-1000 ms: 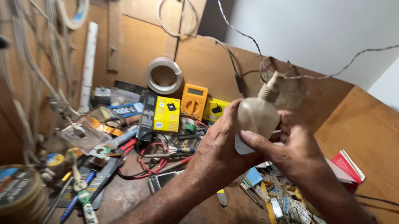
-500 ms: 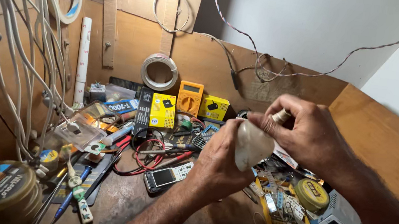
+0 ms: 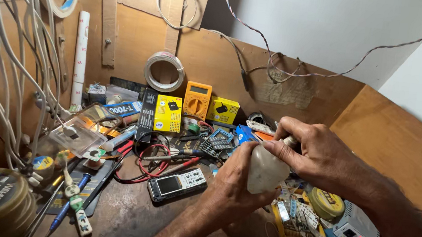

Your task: The person disassembles a small electronic device, removes the battery, and uses a brush to clean the internal circuit board. They then reassemble the device and place it on the workbench.

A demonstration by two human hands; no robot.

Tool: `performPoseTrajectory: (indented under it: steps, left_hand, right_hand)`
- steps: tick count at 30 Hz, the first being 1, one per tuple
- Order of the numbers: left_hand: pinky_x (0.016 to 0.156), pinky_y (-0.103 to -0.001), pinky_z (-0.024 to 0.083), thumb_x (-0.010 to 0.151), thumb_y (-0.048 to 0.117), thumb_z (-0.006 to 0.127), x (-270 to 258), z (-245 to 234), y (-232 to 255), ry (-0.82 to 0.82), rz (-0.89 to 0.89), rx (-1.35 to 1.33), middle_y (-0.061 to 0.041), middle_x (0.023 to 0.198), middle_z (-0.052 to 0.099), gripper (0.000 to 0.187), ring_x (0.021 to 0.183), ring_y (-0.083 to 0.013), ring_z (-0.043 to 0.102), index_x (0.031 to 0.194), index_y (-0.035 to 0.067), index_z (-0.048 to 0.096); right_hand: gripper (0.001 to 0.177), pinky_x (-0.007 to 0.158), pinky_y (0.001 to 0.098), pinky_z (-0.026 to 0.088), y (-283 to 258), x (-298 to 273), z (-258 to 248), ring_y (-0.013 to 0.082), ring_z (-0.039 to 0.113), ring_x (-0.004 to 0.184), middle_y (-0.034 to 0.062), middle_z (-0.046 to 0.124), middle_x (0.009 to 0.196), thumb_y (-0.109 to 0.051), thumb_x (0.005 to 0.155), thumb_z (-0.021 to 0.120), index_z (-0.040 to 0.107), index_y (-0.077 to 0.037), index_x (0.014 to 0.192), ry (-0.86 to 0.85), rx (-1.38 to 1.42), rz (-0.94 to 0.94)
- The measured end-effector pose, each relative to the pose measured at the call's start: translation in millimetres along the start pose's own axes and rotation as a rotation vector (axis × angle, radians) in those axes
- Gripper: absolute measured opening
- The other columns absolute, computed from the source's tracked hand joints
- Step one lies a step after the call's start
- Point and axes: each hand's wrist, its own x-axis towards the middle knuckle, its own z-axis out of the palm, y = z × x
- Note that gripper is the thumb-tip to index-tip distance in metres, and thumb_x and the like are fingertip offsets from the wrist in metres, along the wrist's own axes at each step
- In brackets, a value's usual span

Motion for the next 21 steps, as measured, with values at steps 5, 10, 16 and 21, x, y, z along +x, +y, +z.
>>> performPoseTrajectory:
  steps: [5,10,16,21]
  left_hand:
    - [0.092,-0.044,0.057,0.077,0.027,0.087,7.6,-6.2,-2.9,0.009,0.115,0.021,-0.020,0.122,0.064,0.080,0.114,-0.0363,0.066,0.141,0.005,0.044]
    - [0.087,-0.045,0.058,0.070,0.023,0.086,28.0,-28.7,4.0,0.062,0.203,0.229,-0.019,0.114,0.065,0.082,0.105,-0.0356,0.068,0.139,0.005,0.045]
    - [0.080,-0.047,0.055,0.062,0.036,0.094,41.7,-64.5,26.1,-0.058,0.196,0.452,-0.017,0.106,0.067,0.090,0.097,-0.0347,0.069,0.134,0.006,0.049]
    - [0.084,-0.043,0.058,0.065,0.040,0.092,46.3,-85.6,30.4,-0.140,0.154,0.367,-0.015,0.106,0.073,0.080,0.099,-0.0301,0.074,0.130,0.009,0.057]
  right_hand:
    - [0.035,0.054,0.0366,0.059,10.0,3.0,-1.0,0.0151,0.073,0.059,0.0085,0.076,0.071,-0.043,0.088,0.066,0.067,-0.009,0.098,0.007,0.027,-0.056]
    - [0.035,0.046,0.0327,0.052,11.3,6.6,-1.7,0.0119,0.066,0.053,0.0070,0.072,0.067,-0.041,0.091,0.068,0.067,-0.005,0.092,0.210,0.079,-0.033]
    - [0.028,0.037,0.0299,0.030,20.2,12.9,5.9,0.0104,0.040,0.043,-0.0007,0.051,0.054,-0.029,0.101,0.064,0.061,-0.002,0.097,0.125,0.492,0.008]
    - [0.024,0.065,0.0227,0.052,17.4,15.7,16.2,0.0035,0.057,0.077,-0.0048,0.060,0.082,-0.027,0.105,0.063,0.059,-0.003,0.104,0.183,0.456,-0.387]
